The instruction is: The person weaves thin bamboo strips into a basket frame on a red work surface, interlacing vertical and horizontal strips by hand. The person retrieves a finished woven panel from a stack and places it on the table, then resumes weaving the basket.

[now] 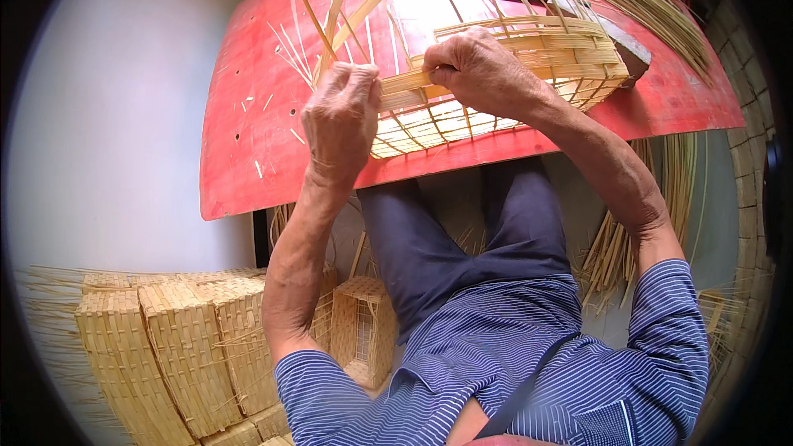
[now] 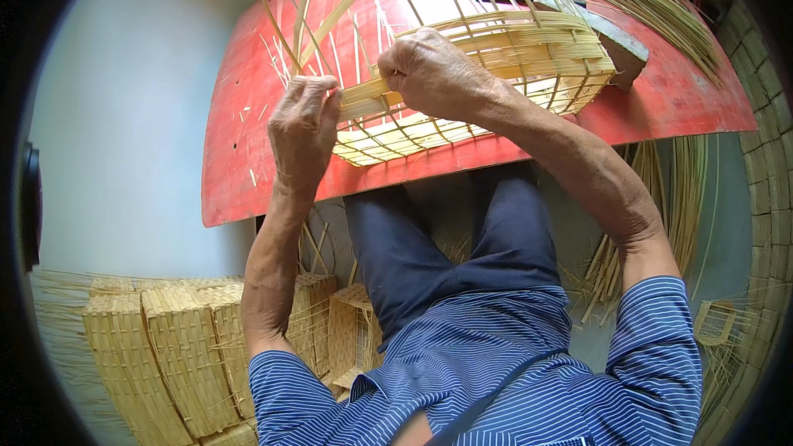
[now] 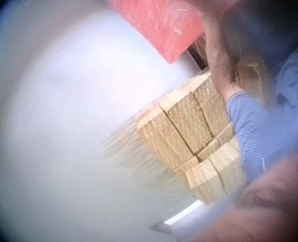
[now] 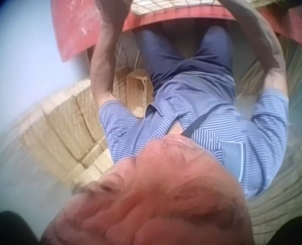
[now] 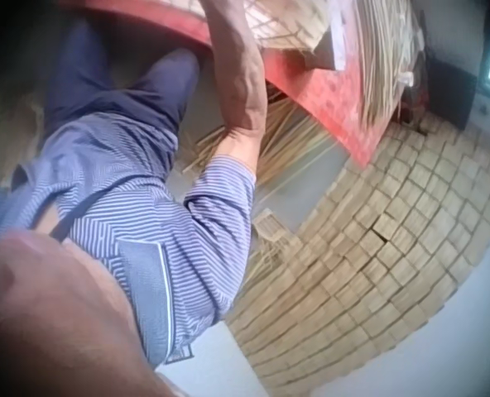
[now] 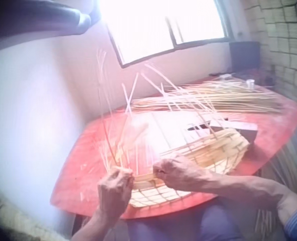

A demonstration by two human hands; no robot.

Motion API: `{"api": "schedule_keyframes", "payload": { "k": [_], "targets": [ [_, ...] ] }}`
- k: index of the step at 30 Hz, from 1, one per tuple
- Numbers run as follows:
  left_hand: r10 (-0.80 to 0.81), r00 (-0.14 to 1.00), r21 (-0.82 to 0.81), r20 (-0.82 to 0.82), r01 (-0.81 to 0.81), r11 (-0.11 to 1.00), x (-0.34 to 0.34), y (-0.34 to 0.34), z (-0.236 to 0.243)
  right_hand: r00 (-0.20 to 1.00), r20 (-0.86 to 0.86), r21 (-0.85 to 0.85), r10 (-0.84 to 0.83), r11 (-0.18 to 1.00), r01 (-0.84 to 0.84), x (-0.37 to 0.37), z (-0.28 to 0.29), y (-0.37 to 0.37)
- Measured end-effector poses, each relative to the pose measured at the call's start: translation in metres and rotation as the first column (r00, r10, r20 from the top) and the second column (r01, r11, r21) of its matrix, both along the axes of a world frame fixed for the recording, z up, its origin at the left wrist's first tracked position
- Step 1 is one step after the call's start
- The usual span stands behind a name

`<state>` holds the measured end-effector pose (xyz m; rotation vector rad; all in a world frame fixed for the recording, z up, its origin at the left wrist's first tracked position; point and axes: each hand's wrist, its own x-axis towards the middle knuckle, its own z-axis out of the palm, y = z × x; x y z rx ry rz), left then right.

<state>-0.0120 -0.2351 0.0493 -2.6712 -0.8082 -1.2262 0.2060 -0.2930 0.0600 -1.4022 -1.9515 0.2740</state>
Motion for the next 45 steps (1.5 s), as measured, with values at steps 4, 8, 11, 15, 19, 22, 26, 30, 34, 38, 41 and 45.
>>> {"api": "schedule_keyframes", "payload": {
  "k": [4, 8, 11, 15, 19, 22, 26, 30, 34, 38, 41, 45],
  "targets": [
    [0.031, 0.995, -0.216, -0.099, -0.052, 0.975, 0.01, -0.017, 0.004, 0.999, -0.016, 0.003, 0.028, 1.0, -0.028, 0.006, 0.003, -0.003],
    [-0.049, 0.997, -0.318, -0.057, 0.028, 0.948, 0.01, -0.006, -0.001, 0.977, -0.21, -0.256, 0.024, 0.963, -0.079, 0.016, 0.009, -0.001],
    [-0.052, 0.998, -0.305, -0.037, 0.038, 0.951, 0.01, -0.001, -0.003, 0.958, -0.287, -0.281, 0.019, 0.954, -0.103, 0.023, 0.013, -0.001],
    [-0.071, 0.996, -0.338, -0.062, 0.046, 0.94, 0.01, 0.003, -0.002, 0.951, -0.308, -0.319, -0.008, 0.943, -0.095, 0.026, 0.016, 0.0],
    [-0.083, 0.994, -0.396, -0.064, 0.051, 0.917, 0.01, 0.0, 0.004, 0.959, -0.265, -0.378, -0.101, 0.926, -0.007, 0.014, 0.021, 0.001],
    [-0.055, 0.998, -0.5, -0.023, 0.036, 0.865, 0.007, -0.001, 0.008, 0.981, -0.16, -0.311, -0.107, 0.949, 0.053, 0.008, 0.017, 0.004],
    [0.027, 0.998, -0.232, 0.064, -0.011, 0.973, 0.002, -0.003, -0.005, 0.991, -0.092, -0.146, -0.094, 0.986, 0.08, 0.008, 0.007, 0.002],
    [0.139, 0.99, -0.139, 0.014, -0.136, 0.981, -0.002, -0.011, -0.008, 0.996, -0.063, -0.16, -0.068, 0.985, 0.057, 0.007, 0.011, -0.002],
    [0.124, 0.991, -0.298, 0.042, -0.106, 0.949, 0.0, -0.002, -0.006, 0.995, -0.056, -0.106, -0.084, 0.991, 0.078, 0.006, 0.01, 0.0],
    [0.124, 0.988, -0.3, 0.089, -0.092, 0.95, 0.0, 0.0, -0.007, 0.992, 0.009, 0.004, -0.125, 0.992, 0.125, -0.002, 0.018, 0.004],
    [0.168, 0.98, -0.246, 0.104, -0.139, 0.959, 0.001, -0.002, -0.012, 0.986, 0.079, 0.194, -0.147, 0.972, 0.13, -0.01, 0.022, 0.011],
    [0.229, 0.965, -0.261, 0.128, -0.19, 0.946, 0.008, -0.007, -0.015, 0.972, 0.174, 0.306, -0.156, 0.947, 0.098, -0.015, 0.022, 0.02]
  ]
}}
